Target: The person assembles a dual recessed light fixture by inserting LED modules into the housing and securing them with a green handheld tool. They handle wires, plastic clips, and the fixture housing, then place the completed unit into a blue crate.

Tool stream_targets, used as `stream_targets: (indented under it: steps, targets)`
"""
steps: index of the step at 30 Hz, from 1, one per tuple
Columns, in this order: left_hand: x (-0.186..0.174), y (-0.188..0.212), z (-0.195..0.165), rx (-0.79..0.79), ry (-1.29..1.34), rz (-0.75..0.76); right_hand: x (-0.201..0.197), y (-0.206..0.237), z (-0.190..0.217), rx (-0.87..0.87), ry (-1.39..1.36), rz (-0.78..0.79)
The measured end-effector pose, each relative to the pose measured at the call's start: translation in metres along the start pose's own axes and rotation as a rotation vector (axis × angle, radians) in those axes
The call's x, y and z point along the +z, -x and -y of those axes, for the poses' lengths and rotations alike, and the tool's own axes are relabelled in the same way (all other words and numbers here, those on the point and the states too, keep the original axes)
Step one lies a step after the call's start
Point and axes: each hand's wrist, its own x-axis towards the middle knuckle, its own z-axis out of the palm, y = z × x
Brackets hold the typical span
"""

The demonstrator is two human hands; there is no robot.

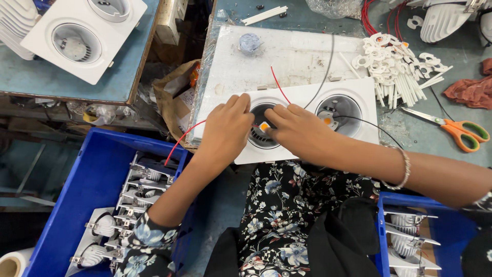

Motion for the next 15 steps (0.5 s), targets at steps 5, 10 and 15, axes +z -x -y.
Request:
stream_targets:
  steps: [5, 10, 15]
  targets:
    - [0.016, -0.013, -0.006, 0.030, -0.193, 0.013, 0.022, -0.010, -0.003, 0.006, 0.020, 0.131]
    - [0.021, -0.017, -0.009, 0.015, -0.290, 0.069, 0.030, -0.006, -0.006, 0.002, -0.023, 0.054]
    - [0.027, -0.016, -0.009, -0.003, -0.356, 0.068, 0.036, -0.004, -0.003, 0.014, 0.062, 0.026]
